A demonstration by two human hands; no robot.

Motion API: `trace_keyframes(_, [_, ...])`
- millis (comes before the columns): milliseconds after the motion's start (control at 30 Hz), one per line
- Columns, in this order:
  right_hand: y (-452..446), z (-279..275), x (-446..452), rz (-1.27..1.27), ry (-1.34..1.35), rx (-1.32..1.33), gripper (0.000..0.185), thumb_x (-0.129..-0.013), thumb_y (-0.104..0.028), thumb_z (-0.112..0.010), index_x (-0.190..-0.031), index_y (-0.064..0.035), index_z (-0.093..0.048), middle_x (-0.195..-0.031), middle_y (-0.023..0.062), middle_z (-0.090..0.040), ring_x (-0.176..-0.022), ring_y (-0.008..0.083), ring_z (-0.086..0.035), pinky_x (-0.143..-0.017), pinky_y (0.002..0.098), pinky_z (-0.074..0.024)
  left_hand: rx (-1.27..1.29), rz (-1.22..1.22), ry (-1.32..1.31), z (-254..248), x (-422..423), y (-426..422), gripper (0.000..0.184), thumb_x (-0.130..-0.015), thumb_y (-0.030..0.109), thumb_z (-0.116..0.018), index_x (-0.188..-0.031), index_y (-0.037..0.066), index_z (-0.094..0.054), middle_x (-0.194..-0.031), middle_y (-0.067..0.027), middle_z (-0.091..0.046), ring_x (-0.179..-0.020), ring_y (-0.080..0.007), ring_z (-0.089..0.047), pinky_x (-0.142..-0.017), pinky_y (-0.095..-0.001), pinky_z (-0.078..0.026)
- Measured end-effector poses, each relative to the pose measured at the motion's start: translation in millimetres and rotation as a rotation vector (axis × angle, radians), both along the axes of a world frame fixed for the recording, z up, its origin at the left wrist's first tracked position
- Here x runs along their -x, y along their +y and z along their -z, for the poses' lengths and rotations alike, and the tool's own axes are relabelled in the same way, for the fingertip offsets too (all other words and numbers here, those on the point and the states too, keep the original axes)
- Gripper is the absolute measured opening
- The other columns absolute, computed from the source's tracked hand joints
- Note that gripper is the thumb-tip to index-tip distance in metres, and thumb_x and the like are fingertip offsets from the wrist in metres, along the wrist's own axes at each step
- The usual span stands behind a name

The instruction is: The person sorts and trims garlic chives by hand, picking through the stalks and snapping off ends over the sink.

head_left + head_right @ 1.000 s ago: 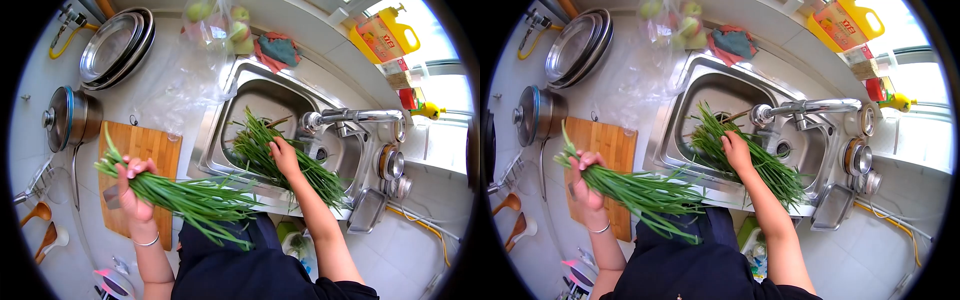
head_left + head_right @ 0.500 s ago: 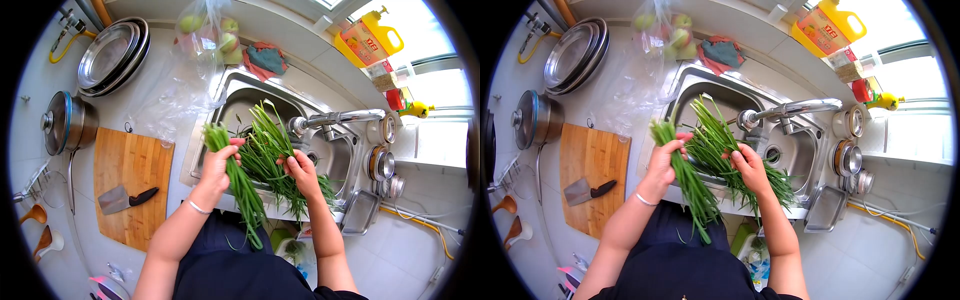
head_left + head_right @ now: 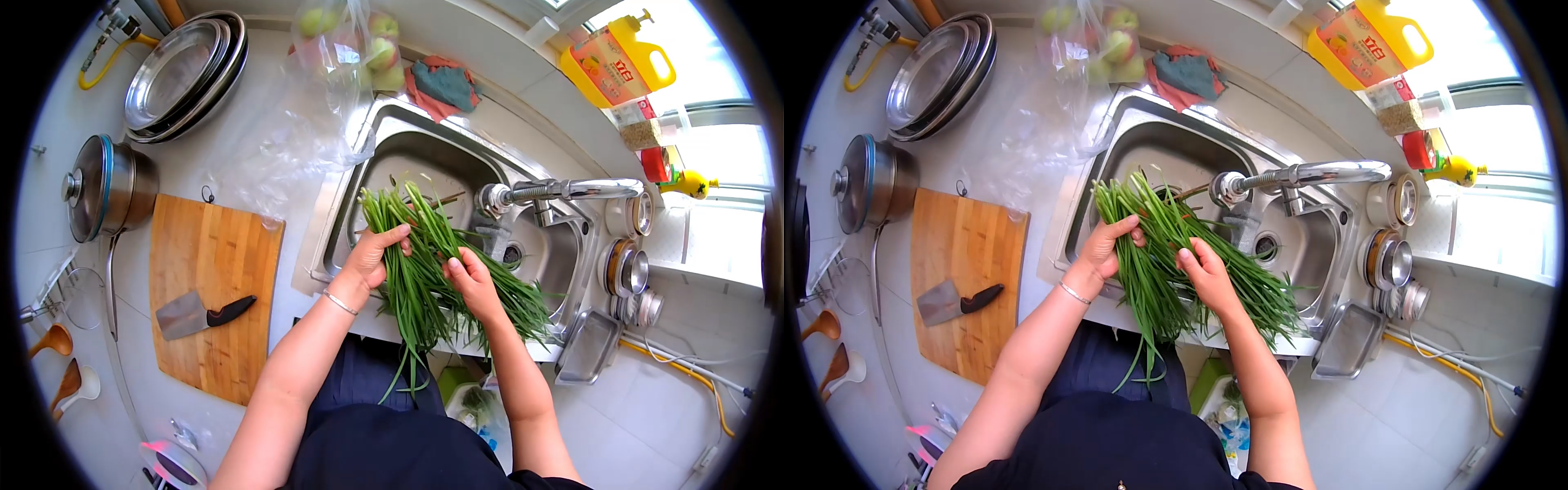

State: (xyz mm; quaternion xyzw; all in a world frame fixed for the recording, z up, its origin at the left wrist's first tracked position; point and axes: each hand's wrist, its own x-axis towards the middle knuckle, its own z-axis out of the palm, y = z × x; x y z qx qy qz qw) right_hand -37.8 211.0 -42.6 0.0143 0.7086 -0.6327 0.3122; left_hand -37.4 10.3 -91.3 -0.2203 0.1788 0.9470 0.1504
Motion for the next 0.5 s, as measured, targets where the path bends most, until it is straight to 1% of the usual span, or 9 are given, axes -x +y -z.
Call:
trace_keyframes(33, [-3.1, 10.0, -3.7, 0.029, 0.161, -0.082, 0.019, -0.095, -0.020, -0.050, -0.107, -0.0054, -0.054, -0.077, -0.0067, -0.048, -0.063, 0.0014, -0.038, -0.053, 0.0168, -0.0304, 0.006, -0.020, -0.017, 1.0, -0.9, 0.5, 0.019, -0.079, 0.003, -0.067, -0.096, 0.003, -0.059, -0.080, -0.0034, -0.060, -0.062, -0.0118, -0.054, -0.056, -0.0256, -0.046])
trace_keyframes(133, [-4.4, 16.1, -3.2, 0.024, 0.199, -0.139, 0.021, -0.094, -0.020, -0.051, -0.108, -0.0047, -0.053, -0.078, -0.0070, -0.046, -0.062, 0.0018, -0.036, -0.054, 0.0177, -0.0305, 0.015, -0.045, -0.076, -0.3, -5.0, -0.3, 0.017, -0.080, 0.005, -0.066, -0.095, 0.002, -0.060, -0.079, -0.0035, -0.060, -0.060, -0.0122, -0.054, -0.055, -0.0254, -0.046])
trace_keyframes(267, [-5.5, 14.9, 1.1, 0.101, 0.053, -0.147, 0.021, -0.094, -0.022, -0.051, -0.108, -0.0053, -0.051, -0.081, -0.0016, -0.054, -0.067, 0.0055, -0.050, -0.057, 0.0201, -0.0405, 0.047, -0.082, -0.113, -9.5, -12.6, -6.7, 0.014, -0.081, 0.007, -0.065, -0.093, 0.002, -0.060, -0.075, -0.0038, -0.058, -0.060, -0.0123, -0.054, -0.054, -0.0254, -0.046])
trace_keyframes(300, [-2.8, 17.5, 3.9, 0.094, 0.004, -0.152, 0.020, -0.094, -0.022, -0.051, -0.106, -0.0060, -0.050, -0.084, 0.0013, -0.057, -0.072, 0.0088, -0.056, -0.058, 0.0215, -0.0440, 0.084, -0.093, -0.134, -21.6, -13.9, -9.8, 0.013, -0.081, 0.007, -0.065, -0.092, 0.002, -0.059, -0.074, -0.0041, -0.057, -0.060, -0.0123, -0.054, -0.053, -0.0258, -0.047])
trace_keyframes(333, [0.3, 23.6, 6.2, 0.101, 0.003, -0.143, 0.020, -0.094, -0.022, -0.051, -0.106, -0.0060, -0.050, -0.084, 0.0013, -0.057, -0.072, 0.0088, -0.056, -0.058, 0.0215, -0.0440, 0.093, -0.086, -0.133, -20.0, -16.3, -11.8, 0.013, -0.081, 0.007, -0.065, -0.092, 0.002, -0.059, -0.074, -0.0041, -0.057, -0.060, -0.0123, -0.054, -0.053, -0.0258, -0.047])
trace_keyframes(400, [4.7, 37.7, 9.9, -0.015, 0.010, -0.176, 0.024, -0.093, -0.024, -0.052, -0.103, -0.0024, -0.049, -0.088, 0.0069, -0.061, -0.076, 0.0135, -0.061, -0.060, 0.0267, -0.0463, 0.176, -0.097, -0.165, -13.7, -22.4, -16.1, 0.013, -0.085, 0.008, -0.060, -0.096, 0.003, -0.057, -0.076, -0.0030, -0.056, -0.064, -0.0109, -0.053, -0.057, -0.0248, -0.046])
trace_keyframes(433, [6.6, 42.5, 11.4, -0.139, 0.183, -0.285, 0.023, -0.092, -0.022, -0.054, -0.100, -0.0008, -0.048, -0.091, 0.0114, -0.061, -0.081, 0.0203, -0.061, -0.067, 0.0319, -0.0472, 0.210, -0.082, -0.164, -12.2, -25.5, -17.2, 0.015, -0.085, 0.008, -0.060, -0.098, 0.002, -0.057, -0.077, -0.0032, -0.056, -0.063, -0.0107, -0.052, -0.058, -0.0247, -0.046])
trace_keyframes(467, [7.8, 47.6, 13.0, -0.131, 0.179, -0.275, 0.023, -0.092, -0.022, -0.054, -0.100, -0.0008, -0.048, -0.091, 0.0114, -0.061, -0.081, 0.0203, -0.061, -0.067, 0.0319, -0.0472, 0.221, -0.075, -0.166, -10.8, -28.1, -17.2, 0.015, -0.085, 0.008, -0.060, -0.098, 0.002, -0.057, -0.077, -0.0032, -0.056, -0.063, -0.0107, -0.052, -0.058, -0.0247, -0.046])
trace_keyframes(500, [6.3, 48.4, 16.1, -0.293, 0.242, -0.390, 0.023, -0.091, -0.020, -0.054, -0.100, 0.0000, -0.049, -0.094, 0.0131, -0.060, -0.085, 0.0240, -0.060, -0.072, 0.0332, -0.0465, 0.217, -0.079, -0.151, -11.0, -29.4, -17.1, 0.017, -0.085, 0.009, -0.059, -0.100, 0.001, -0.056, -0.077, -0.0034, -0.056, -0.063, -0.0106, -0.052, -0.058, -0.0246, -0.046])
